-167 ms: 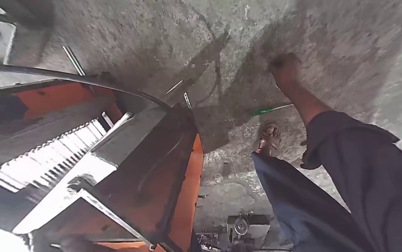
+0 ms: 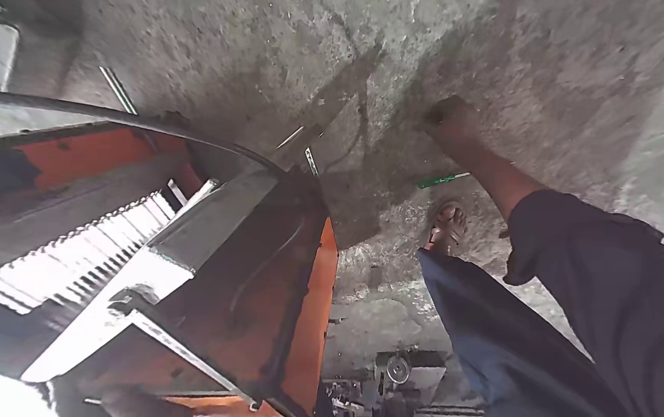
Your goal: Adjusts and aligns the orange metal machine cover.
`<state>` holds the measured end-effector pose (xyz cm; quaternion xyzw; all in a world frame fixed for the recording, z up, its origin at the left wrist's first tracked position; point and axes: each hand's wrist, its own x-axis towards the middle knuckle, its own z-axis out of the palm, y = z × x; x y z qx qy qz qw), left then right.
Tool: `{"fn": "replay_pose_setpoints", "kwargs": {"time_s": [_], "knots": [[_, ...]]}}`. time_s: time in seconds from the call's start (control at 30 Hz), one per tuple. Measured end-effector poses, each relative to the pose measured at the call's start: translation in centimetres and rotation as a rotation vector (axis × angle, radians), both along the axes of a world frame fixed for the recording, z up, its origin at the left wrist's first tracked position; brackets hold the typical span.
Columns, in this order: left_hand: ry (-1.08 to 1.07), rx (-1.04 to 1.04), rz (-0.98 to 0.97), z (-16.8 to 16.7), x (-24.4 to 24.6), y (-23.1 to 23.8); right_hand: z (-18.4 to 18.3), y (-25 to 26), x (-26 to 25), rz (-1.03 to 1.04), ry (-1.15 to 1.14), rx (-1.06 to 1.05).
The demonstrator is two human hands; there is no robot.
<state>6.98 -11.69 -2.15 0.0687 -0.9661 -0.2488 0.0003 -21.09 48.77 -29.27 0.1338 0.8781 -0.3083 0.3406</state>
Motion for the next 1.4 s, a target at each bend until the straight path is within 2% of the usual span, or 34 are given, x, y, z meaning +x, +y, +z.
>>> {"fn": "replay_pose_setpoints", "kwargs": {"time_s": [0.03,0.1,0.13,0.27,0.37,0.5,0.6,0.7,0.8,0.83,0.97,1.07,1.17,1.27,1.33,1.4], "knots": [[-0.055,-0.085,-0.032,1.0,-1.4,2.2,-0.7,-0.8,0.4,0.106,-0.017,0.043],[-0.115,-0.204,0.281,2.5,-6.0,10.5,-1.4,-2.2,0.7,0.203,-0.077,0.109],[-0.134,-0.241,0.377,2.7,-7.3,12.3,-1.4,-2.6,0.8,0.201,-0.099,0.125],[-0.139,-0.225,0.383,2.2,-5.1,9.6,-0.6,-3.1,0.5,0.064,-0.156,0.115],[-0.131,-0.245,0.332,1.8,-3.0,7.1,0.4,-6.1,-1.1,0.017,-0.127,-0.01],[-0.166,-0.231,0.357,2.7,-6.6,11.3,-0.4,-12.4,-5.0,0.197,-0.069,-0.011],[-0.1,-0.23,0.254,2.0,-5.5,9.1,-2.0,-14.5,-6.4,0.324,-0.097,0.078],[-0.066,-0.227,0.284,1.4,-4.3,8.4,-1.5,-13.8,-6.4,0.289,-0.152,0.057],[-0.043,-0.176,0.291,1.1,-3.6,7.6,-0.5,-12.3,-3.9,0.063,-0.181,-0.142],[-0.041,-0.17,0.294,0.9,-3.5,7.4,0.6,-12.4,-2.7,0.057,-0.214,-0.18],[-0.064,-0.212,0.292,1.0,-4.2,7.7,1.4,-16.9,3.5,0.27,-0.382,-0.132],[-0.051,-0.213,0.28,0.9,-4.0,7.2,-0.4,-20.5,7.5,0.347,-0.288,-0.112],[-0.032,-0.207,0.263,0.6,-3.9,6.9,-1.8,-21.6,9.0,0.4,-0.223,-0.049],[-0.063,-0.22,0.321,0.7,-4.1,7.6,-2.2,-21.0,9.8,0.288,-0.275,-0.012],[-0.185,-0.283,0.39,1.2,-4.2,8.3,1.7,-19.6,10.1,0.078,-0.448,-0.032],[-0.307,-0.355,0.402,1.2,-4.6,9.3,6.9,-17.1,11.9,-0.17,-0.442,-0.141]]}}
